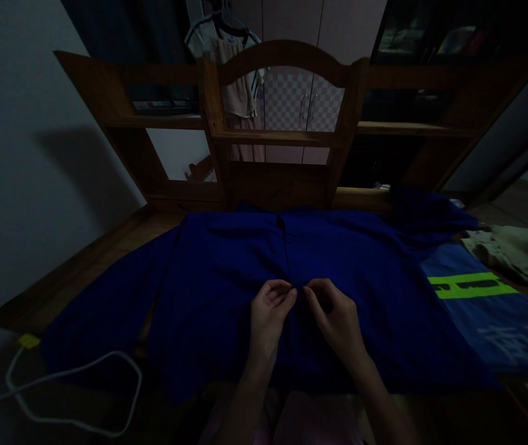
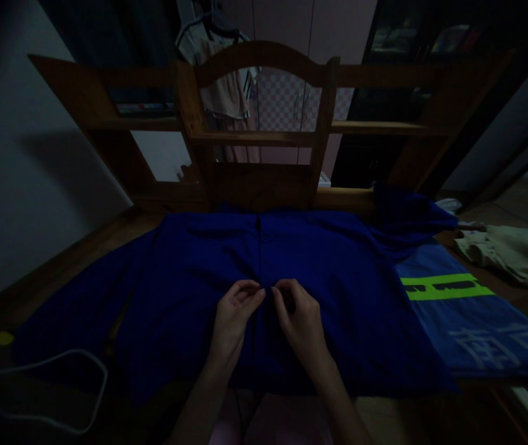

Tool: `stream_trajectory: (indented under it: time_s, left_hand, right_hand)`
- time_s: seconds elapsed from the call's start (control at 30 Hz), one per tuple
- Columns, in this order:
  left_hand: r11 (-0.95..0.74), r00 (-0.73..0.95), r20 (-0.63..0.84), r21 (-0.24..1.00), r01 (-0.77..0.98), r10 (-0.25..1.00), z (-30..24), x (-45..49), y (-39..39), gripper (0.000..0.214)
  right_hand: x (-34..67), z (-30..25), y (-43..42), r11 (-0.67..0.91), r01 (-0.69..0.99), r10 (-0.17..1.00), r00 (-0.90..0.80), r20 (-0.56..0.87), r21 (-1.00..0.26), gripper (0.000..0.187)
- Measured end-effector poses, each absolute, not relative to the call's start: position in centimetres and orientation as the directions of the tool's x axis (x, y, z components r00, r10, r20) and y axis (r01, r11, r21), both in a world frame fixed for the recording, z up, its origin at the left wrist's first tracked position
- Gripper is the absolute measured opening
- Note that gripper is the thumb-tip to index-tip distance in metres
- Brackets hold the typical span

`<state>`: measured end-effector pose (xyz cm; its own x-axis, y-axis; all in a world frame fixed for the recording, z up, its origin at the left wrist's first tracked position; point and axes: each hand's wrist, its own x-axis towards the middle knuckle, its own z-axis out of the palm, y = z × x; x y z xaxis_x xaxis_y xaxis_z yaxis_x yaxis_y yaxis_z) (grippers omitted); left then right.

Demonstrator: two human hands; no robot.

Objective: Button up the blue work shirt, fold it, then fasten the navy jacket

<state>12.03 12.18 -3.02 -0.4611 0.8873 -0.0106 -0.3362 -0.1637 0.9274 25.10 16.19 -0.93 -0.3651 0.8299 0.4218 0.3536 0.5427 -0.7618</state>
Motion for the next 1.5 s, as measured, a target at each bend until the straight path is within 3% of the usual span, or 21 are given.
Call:
stream_trajectory:
  time_s: [0.4,0.93,1.13,1.33,1.5]
  left_hand:
    - [-0.155,-0.439,0.025,0.952,-0.264,0.898,-3.3,12.2,12.0,0.025]
    - [-0.132,-0.464,0.154,0.988,0.080,0.872,-3.1,13.1,11.4,0.020]
    - [-0.138,-0.422,0.133,0.990,0.020,0.897,-3.2,13.0,11.5,0.018]
    - [-0.134,-0.469,0.130,0.991,0.025,0.873,-2.8,13.1,11.7,0.016]
    - [-0.044,-0.405,0.059,0.998,0.044,0.913,-1.9,12.3,11.1,0.022]
  right_hand:
    - [25.1,-0.8,16.1,0.515,0.342,0.839,-0.387,0.382,-0.786,0.006]
    - [25.0,-1.4,16.1,0.561,0.371,0.801,-0.470,0.371,-0.740,0.009]
    - [24.9,-1.2,16.2,0.562,0.392,0.808,-0.447,0.383,-0.728,0.008]
    - [26.0,-0.1,14.5,0.508,0.342,0.860,-0.253,0.443,-0.790,0.006]
    - [27.8,-0.3,11.2,0.511,0.299,0.831,-0.409,0.376,-0.806,0.007]
